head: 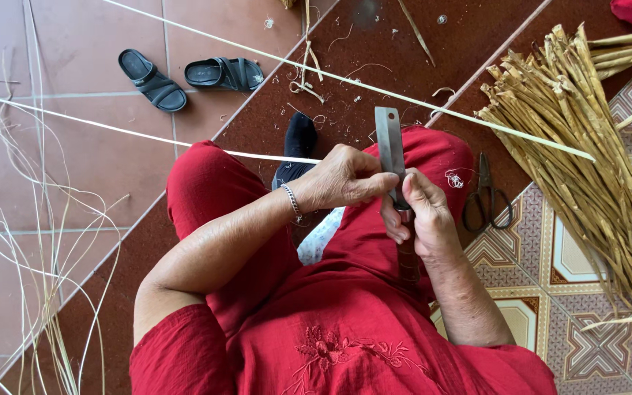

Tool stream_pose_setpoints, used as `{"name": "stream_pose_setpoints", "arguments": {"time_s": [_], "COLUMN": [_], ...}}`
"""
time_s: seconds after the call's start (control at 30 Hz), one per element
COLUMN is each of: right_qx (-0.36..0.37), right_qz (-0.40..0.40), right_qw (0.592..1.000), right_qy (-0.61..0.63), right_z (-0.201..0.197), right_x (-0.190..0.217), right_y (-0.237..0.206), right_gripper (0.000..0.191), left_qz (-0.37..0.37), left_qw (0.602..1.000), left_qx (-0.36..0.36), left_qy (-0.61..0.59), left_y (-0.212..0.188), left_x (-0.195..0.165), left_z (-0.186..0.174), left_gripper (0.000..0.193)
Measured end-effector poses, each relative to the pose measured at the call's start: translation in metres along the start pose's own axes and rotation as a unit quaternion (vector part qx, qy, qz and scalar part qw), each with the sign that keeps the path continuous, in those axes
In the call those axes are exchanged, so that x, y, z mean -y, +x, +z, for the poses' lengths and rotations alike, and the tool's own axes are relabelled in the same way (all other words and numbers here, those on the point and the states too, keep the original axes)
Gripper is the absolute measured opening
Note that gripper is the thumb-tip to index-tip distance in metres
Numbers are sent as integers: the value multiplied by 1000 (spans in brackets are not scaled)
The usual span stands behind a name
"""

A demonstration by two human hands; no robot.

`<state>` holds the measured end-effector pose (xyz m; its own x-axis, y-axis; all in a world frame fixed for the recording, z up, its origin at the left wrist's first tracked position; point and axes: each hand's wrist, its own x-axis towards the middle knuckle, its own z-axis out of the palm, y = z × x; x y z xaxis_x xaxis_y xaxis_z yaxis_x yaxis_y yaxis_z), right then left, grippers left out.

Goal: The person sits on the floor processing bundles of palm fiber strips. They separate and soften individual strands, gather them into a bundle, twist and align the bundle, then use a small knife to trim and cut the ends of the fibers.

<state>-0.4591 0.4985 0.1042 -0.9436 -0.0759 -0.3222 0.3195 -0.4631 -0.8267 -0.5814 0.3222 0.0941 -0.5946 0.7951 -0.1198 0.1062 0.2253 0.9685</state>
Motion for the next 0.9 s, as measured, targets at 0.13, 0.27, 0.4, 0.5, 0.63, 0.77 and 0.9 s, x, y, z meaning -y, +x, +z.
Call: {"name": "stream_pose_setpoints", "arguments": {"time_s": [0.13, 0.27, 0.4, 0.5, 0.63, 0.77, 0.9], "right_qx": [-22, -60, -55, -57, -74, -100, -134], "right_qz": [1, 5, 9, 13, 6, -11, -16], "right_qw": [1000, 998, 998, 997, 992, 989, 985], "right_qy": [-3, 23, 26, 58, 105, 109, 111], "right_z": [-2, -11, -28, -50, -79, -100, -119], "right_x": [4, 13, 12, 11, 12, 13, 13], "right_y": [2, 4, 6, 10, 8, 2, -3], "right_gripper": [36, 43, 50, 54, 63, 65, 62], "left_qz": [-37, -53, -70, -127, -110, -119, -151], "left_qw": [992, 985, 970, 961, 956, 944, 934], "left_qx": [20, 3, 3, 6, -1, -16, -42], "left_qy": [-121, -165, -232, -246, -271, -307, -322], "left_y": [6, 10, 14, 12, 8, 8, 8], "left_x": [9, 16, 20, 21, 25, 30, 33], "left_z": [10, 13, 8, -2, -16, -26, -31], "left_gripper": [33, 33, 24, 24, 28, 22, 19]}}
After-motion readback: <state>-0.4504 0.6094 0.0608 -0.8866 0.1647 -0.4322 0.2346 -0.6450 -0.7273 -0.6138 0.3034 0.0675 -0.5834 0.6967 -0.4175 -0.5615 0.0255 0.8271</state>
